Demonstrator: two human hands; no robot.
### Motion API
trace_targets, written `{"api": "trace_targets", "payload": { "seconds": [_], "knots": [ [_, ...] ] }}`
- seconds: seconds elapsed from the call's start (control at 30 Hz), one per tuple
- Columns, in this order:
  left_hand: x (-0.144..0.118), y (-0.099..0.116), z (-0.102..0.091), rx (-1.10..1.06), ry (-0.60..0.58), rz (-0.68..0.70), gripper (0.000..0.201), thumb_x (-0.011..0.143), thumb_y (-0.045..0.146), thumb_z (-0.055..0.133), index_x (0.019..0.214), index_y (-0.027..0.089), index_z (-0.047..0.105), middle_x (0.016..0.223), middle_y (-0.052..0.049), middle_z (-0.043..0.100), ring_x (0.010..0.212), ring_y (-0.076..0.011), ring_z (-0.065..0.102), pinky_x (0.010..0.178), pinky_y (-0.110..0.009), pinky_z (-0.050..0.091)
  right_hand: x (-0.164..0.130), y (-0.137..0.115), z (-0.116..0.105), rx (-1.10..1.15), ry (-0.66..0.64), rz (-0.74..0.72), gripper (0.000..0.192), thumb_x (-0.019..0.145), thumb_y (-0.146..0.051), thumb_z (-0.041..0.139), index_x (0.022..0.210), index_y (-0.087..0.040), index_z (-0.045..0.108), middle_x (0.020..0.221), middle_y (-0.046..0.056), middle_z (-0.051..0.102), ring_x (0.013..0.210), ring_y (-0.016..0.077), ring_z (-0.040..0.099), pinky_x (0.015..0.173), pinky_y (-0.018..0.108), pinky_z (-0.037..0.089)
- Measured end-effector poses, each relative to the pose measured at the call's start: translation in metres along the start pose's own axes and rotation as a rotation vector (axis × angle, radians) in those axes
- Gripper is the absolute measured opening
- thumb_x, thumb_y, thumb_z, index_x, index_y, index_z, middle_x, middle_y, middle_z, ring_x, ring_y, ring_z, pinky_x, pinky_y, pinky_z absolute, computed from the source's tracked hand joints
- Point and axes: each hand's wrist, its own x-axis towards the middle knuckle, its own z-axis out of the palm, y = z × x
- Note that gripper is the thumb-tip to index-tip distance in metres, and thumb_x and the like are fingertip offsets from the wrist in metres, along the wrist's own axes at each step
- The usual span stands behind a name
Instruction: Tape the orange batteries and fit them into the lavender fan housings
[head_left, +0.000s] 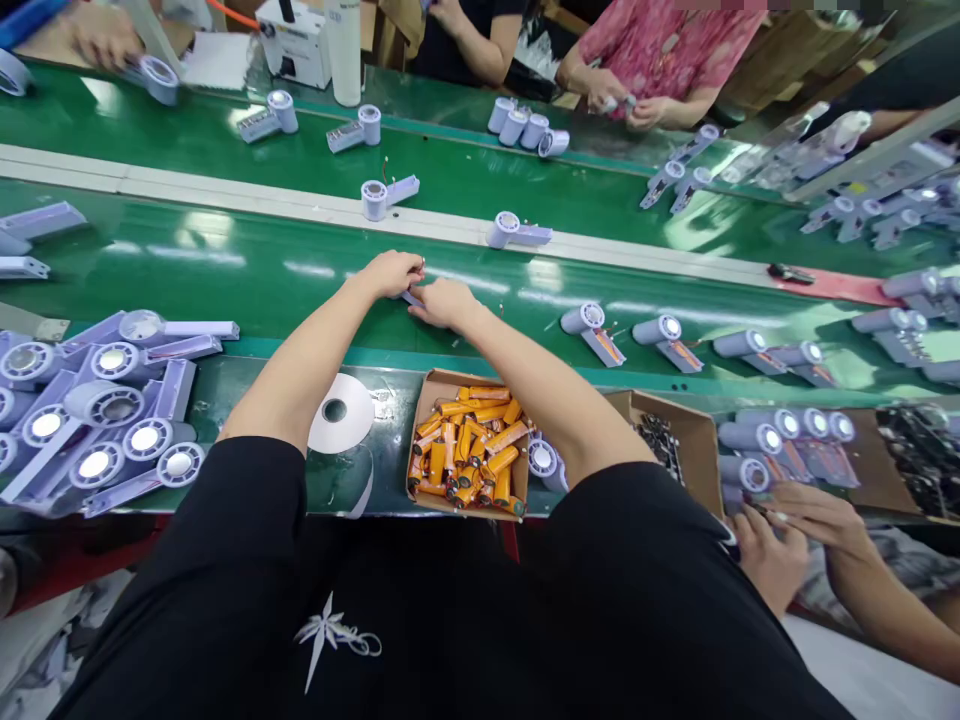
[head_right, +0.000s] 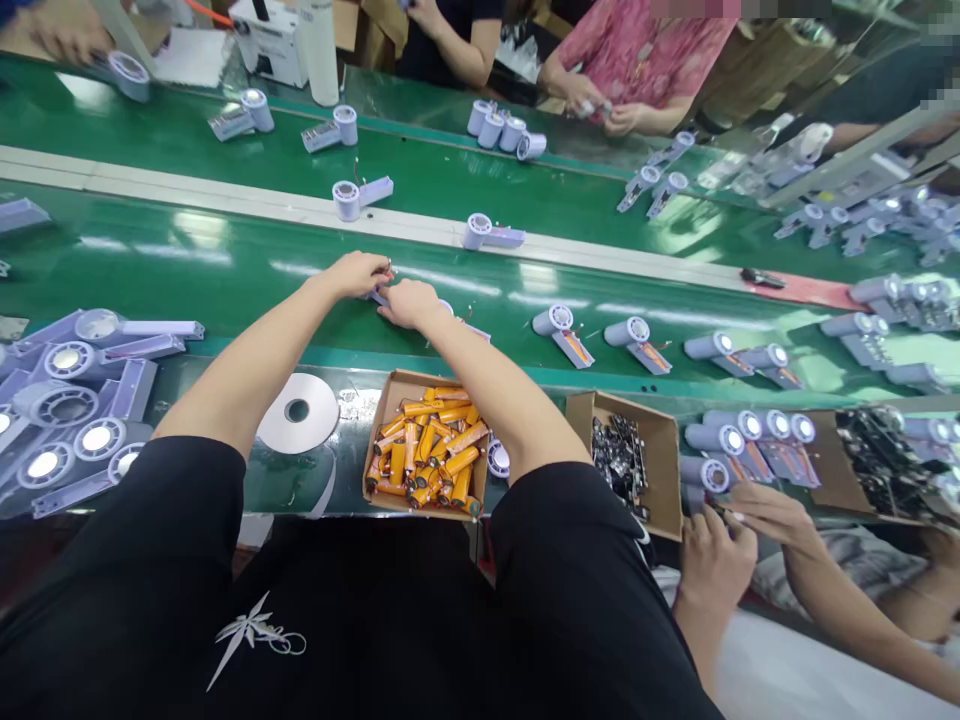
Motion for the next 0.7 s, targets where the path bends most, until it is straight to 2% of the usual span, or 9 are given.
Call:
{"api": "trace_targets", "payload": {
  "seconds": [0.1, 0.17, 0.2, 0.27, 0.3, 0.4, 0.5, 0.6, 0.7],
  "knots": [
    [-0.034, 0.013, -0.001, -0.008, 0.154, -0.027, 0.038, 0.107, 0.030, 0.054, 0.134, 0.013, 0.073, 0.147, -0.018, 0.074, 0.146, -0.0303, 0.058, 0.124, -0.044, 0.043, -0.044, 0.000, -0.021, 0.067, 0.082, -0.074, 0.054, 0.103, -0.024, 0.076, 0.154, -0.011, 0.069, 0.143, 0.029, 0.078, 0.127, 0.0447, 0.073, 0.109, 0.058, 0.055],
    [-0.091, 0.012, 0.004, -0.004, 0.251, 0.002, 0.045, 0.110, 0.042, 0.053, 0.142, 0.014, 0.069, 0.154, -0.017, 0.070, 0.153, -0.0295, 0.051, 0.131, -0.046, 0.038, -0.107, -0.001, -0.029, 0.167, 0.213, -0.125, 0.052, 0.107, -0.023, 0.070, 0.158, -0.014, 0.066, 0.148, 0.024, 0.077, 0.130, 0.0401, 0.074, 0.113, 0.055, 0.055],
    [-0.128, 0.009, 0.009, -0.004, 0.235, 0.040, 0.048, 0.108, 0.050, 0.057, 0.141, 0.018, 0.071, 0.153, -0.014, 0.071, 0.150, -0.0288, 0.054, 0.130, -0.046, 0.040, -0.146, -0.002, -0.028, 0.203, 0.237, -0.133, 0.046, 0.110, -0.026, 0.066, 0.154, -0.016, 0.070, 0.145, 0.019, 0.080, 0.127, 0.0366, 0.077, 0.111, 0.052, 0.058],
    [-0.208, -0.004, 0.023, -0.004, 0.064, 0.169, 0.051, 0.094, 0.061, 0.075, 0.132, 0.027, 0.077, 0.144, -0.007, 0.078, 0.141, -0.0308, 0.063, 0.126, -0.046, 0.047, -0.226, -0.007, -0.017, 0.400, 0.286, -0.207, 0.029, 0.113, -0.034, 0.061, 0.129, -0.023, 0.084, 0.128, 0.011, 0.087, 0.113, 0.0294, 0.083, 0.100, 0.043, 0.065],
    [-0.247, -0.011, 0.033, 0.011, 0.025, 0.181, 0.056, 0.086, 0.063, 0.082, 0.130, 0.028, 0.079, 0.147, -0.009, 0.077, 0.146, -0.0368, 0.061, 0.129, -0.053, 0.044, -0.262, -0.011, -0.007, 0.519, 0.316, -0.235, 0.024, 0.111, -0.037, 0.065, 0.116, -0.027, 0.087, 0.116, 0.007, 0.090, 0.105, 0.0280, 0.086, 0.092, 0.041, 0.068],
    [-0.332, -0.026, 0.064, 0.085, 0.069, 0.130, 0.039, 0.093, 0.050, 0.075, 0.125, 0.028, 0.081, 0.159, -0.011, 0.070, 0.156, -0.0445, 0.053, 0.133, -0.066, 0.040, -0.328, -0.033, 0.031, 0.758, 0.401, -0.148, 0.014, 0.105, -0.039, 0.075, 0.108, -0.035, 0.088, 0.100, 0.003, 0.091, 0.087, 0.0265, 0.088, 0.079, 0.040, 0.071],
    [-0.362, -0.025, 0.084, 0.105, 0.093, 0.124, 0.021, 0.098, 0.044, 0.070, 0.109, 0.029, 0.081, 0.157, -0.011, 0.071, 0.152, -0.0417, 0.058, 0.136, -0.068, 0.037, -0.330, -0.068, 0.063, 0.905, 0.388, -0.028, 0.020, 0.105, -0.044, 0.075, 0.116, -0.032, 0.087, 0.101, 0.004, 0.091, 0.082, 0.0251, 0.087, 0.075, 0.038, 0.070],
    [-0.369, -0.020, 0.088, 0.112, 0.064, 0.114, 0.035, 0.088, 0.053, 0.083, 0.112, 0.028, 0.080, 0.165, -0.011, 0.065, 0.159, -0.0470, 0.050, 0.134, -0.069, 0.042, -0.307, -0.102, 0.080, 0.973, 0.293, -0.026, 0.027, 0.103, -0.046, 0.077, 0.119, -0.026, 0.085, 0.096, 0.005, 0.089, 0.074, 0.0217, 0.083, 0.074, 0.034, 0.067],
    [-0.384, -0.011, 0.079, 0.145, 0.032, 0.142, 0.045, 0.080, 0.044, 0.088, 0.121, 0.028, 0.078, 0.167, -0.011, 0.063, 0.159, -0.0504, 0.047, 0.125, -0.067, 0.053, -0.294, -0.122, 0.082, 0.952, 0.173, -0.010, 0.033, 0.102, -0.047, 0.080, 0.123, -0.021, 0.083, 0.094, 0.005, 0.087, 0.068, 0.0183, 0.079, 0.073, 0.030, 0.062]
  ]
}}
